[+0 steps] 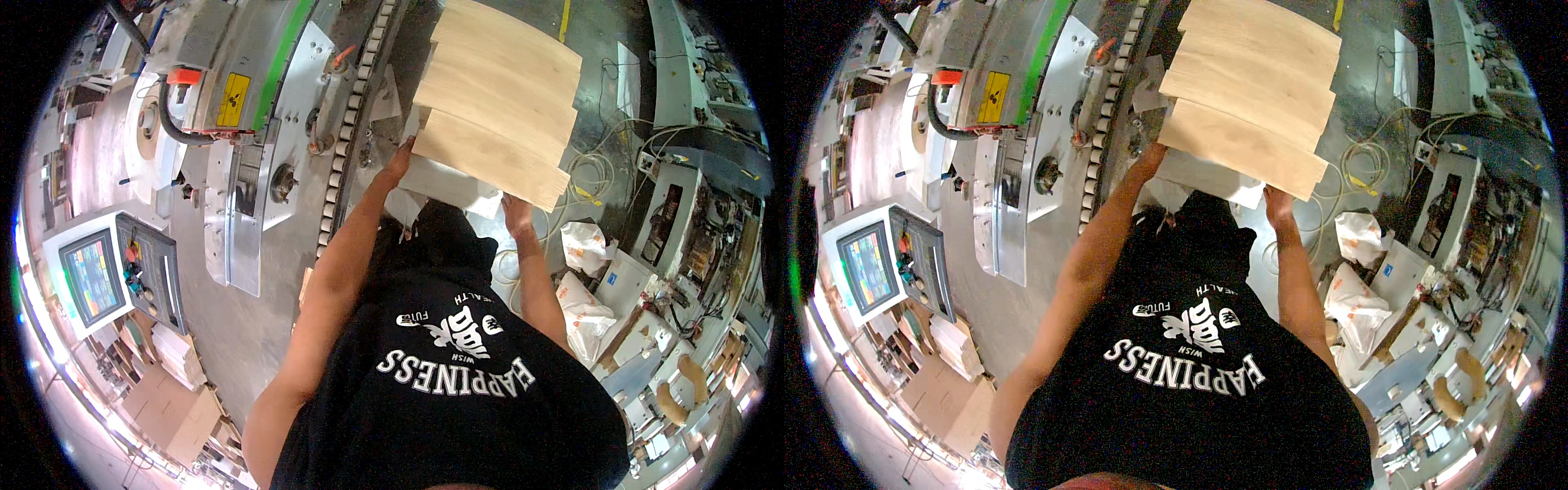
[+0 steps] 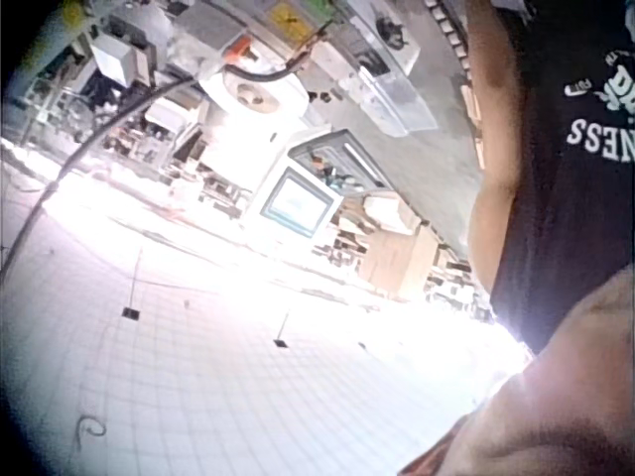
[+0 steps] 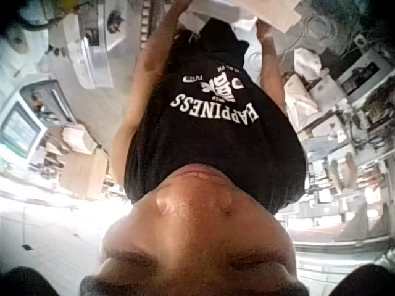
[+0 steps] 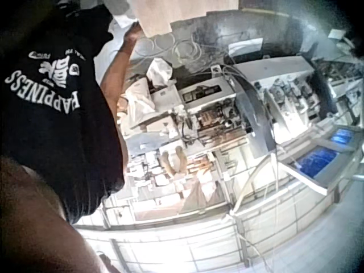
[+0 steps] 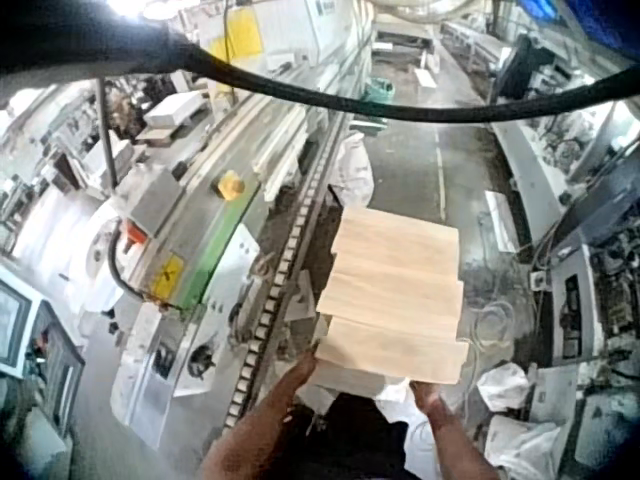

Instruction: The person repeatedly picks up thin wooden planks from a stack and feeds them one by one into a band saw machine. The planks are guided through the machine and then placed onto a growing pile of processed planks.

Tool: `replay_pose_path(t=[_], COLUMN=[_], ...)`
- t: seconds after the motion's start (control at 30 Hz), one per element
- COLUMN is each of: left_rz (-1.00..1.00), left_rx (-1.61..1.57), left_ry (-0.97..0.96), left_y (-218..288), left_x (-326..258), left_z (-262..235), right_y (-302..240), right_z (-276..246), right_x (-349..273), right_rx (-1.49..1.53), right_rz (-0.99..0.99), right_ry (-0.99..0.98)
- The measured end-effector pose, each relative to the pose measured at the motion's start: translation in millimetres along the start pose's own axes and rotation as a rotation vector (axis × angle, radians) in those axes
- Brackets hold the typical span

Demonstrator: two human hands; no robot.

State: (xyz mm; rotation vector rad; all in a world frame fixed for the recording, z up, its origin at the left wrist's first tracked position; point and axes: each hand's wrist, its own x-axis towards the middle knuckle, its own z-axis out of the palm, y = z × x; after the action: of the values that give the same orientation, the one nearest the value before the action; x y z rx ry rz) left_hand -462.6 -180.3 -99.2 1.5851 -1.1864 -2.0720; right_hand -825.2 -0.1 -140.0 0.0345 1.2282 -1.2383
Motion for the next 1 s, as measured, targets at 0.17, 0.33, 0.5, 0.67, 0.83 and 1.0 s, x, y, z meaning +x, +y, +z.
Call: replay_pose_path(t=[0.17, 0.33, 0.5, 0.67, 0.83, 1.0], left_rz=[0.051, 0.057, 0.303, 0.254, 0.252, 0.797], left_rx=[-0.105, -0.14, 0.429, 0.07, -0.169, 0.305], left_ry=[0.117, 0.202, 0.238, 0.442, 0.375, 0.824], left_y=[-76, -91, -93, -104, -35, 70], left_x=[38, 14, -28, -46, -78, -182], left_z=[-15, -38, -60, -75, -98, -19], right_y=[15, 30, 96, 121, 127, 82], right_z=[15, 36, -11, -14, -19, 8], right_x=[3, -10, 22, 45, 61, 13], right_rx=[-0.144, -0.073, -0.403, -0.985, -0.5, -0.592], right_rz=[-0.134, -0.089, -0.16, -0.454, -0.352, -0.202], right_ry=[0.004, 0.048, -0.117, -0.201, -0.193, -0.21])
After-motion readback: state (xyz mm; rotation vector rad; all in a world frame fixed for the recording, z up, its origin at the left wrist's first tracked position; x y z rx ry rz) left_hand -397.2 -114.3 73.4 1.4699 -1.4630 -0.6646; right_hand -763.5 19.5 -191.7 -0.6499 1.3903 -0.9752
